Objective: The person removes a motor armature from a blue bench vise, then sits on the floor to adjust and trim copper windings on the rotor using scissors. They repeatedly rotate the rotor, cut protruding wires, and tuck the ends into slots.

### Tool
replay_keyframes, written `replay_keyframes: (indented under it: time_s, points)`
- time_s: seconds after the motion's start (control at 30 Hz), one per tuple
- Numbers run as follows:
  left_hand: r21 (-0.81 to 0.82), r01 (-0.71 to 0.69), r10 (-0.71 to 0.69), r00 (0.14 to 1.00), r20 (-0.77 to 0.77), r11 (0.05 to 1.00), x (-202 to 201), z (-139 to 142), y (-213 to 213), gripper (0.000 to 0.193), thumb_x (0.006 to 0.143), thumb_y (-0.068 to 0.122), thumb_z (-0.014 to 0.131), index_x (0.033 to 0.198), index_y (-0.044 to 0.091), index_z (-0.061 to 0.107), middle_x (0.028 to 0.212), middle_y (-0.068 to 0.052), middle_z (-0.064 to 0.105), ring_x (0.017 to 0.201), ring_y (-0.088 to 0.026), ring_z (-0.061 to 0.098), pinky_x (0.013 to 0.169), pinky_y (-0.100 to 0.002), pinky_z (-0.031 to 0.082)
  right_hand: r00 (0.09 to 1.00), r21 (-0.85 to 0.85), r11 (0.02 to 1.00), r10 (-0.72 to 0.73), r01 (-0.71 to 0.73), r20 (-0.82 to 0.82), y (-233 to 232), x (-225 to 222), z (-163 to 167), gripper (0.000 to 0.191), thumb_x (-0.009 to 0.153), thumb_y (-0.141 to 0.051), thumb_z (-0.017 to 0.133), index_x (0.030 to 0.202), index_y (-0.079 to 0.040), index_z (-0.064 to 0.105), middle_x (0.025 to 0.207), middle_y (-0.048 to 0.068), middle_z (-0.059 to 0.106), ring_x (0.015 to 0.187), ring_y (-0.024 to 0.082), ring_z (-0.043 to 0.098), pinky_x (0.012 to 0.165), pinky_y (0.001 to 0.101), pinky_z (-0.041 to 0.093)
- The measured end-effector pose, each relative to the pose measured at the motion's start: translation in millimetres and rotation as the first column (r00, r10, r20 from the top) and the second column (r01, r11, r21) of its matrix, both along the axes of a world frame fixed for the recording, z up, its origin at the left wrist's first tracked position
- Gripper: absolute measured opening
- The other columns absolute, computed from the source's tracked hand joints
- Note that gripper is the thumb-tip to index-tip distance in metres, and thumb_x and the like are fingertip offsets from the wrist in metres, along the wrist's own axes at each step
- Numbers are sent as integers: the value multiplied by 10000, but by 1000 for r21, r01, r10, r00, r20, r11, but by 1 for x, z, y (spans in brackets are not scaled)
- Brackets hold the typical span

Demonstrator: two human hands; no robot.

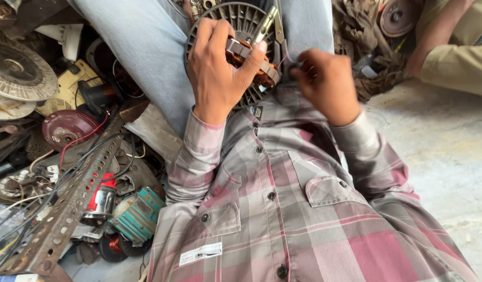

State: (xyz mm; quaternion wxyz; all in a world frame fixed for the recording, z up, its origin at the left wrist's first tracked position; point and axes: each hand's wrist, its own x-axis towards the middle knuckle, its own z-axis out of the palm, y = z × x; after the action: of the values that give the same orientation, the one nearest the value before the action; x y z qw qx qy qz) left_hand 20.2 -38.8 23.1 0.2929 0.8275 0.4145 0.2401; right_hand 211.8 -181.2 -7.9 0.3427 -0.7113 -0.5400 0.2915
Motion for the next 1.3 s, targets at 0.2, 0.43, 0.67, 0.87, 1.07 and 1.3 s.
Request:
replay_keyframes:
  time_s: [0.2, 0.43, 0.67, 0.87, 1.07, 1.3]
  points:
    - [-131, 106, -72, 968, 241, 986, 0, -12, 3, 300, 954, 286, 743, 965, 13, 618, 995, -87, 604, 816, -195, 626, 722, -355, 499, 992, 64, 997, -55, 48, 113, -2, -24, -8, 331, 842, -52, 802, 1133, -39, 645, 887, 140, 652, 737, 350, 654, 618, 419, 501]
    - [-172, 215, -137, 915, 381, 961, -24, 11, -2, 242, 896, 202, 724, 1021, 15, 637, 1065, -118, 612, 911, -257, 629, 827, -375, 529, 971, -5, 999, 33, -33, 238, -7, -15, -11, 245, 939, -7, 721, 1139, -136, 666, 926, 119, 627, 781, 356, 640, 664, 429, 512]
    - [180, 514, -530, 846, 54, 839, -20, 31, 5, 230, 923, 30, 614, 1144, 8, 676, 1041, -114, 704, 926, -312, 684, 871, -407, 512, 953, -42, 994, 112, -104, 281, -2, -43, -18, 516, 898, -249, 814, 1300, -25, 582, 795, 158, 648, 626, 380, 626, 527, 462, 481]
    - [59, 560, -553, 827, -106, 826, -6, 38, 4, 414, 855, 249, 837, 1182, 51, 676, 836, -78, 685, 779, -275, 638, 791, -433, 471, 962, -115, 990, 106, -79, 251, 16, -38, -12, 595, 872, -200, 802, 1331, 35, 505, 715, 182, 651, 619, 402, 637, 535, 496, 481]
    - [11, 550, -547, 832, -94, 835, -8, 39, 0, 563, 761, 334, 933, 1204, 120, 660, 882, 37, 729, 805, -219, 646, 849, -418, 451, 993, -112, 992, 73, -63, 96, -4, -10, -18, 337, 922, -116, 769, 1209, 10, 644, 845, 191, 745, 723, 335, 734, 669, 415, 585]
    - [-13, 640, -637, 762, -115, 768, -12, 45, 9, 475, 789, 335, 932, 1174, 145, 730, 998, 5, 744, 845, -215, 678, 844, -415, 459, 931, -339, 941, -121, -4, -346, -45, 85, 0, 514, 794, -147, 871, 1248, 19, 697, 893, 130, 729, 688, 153, 685, 586, 331, 564]
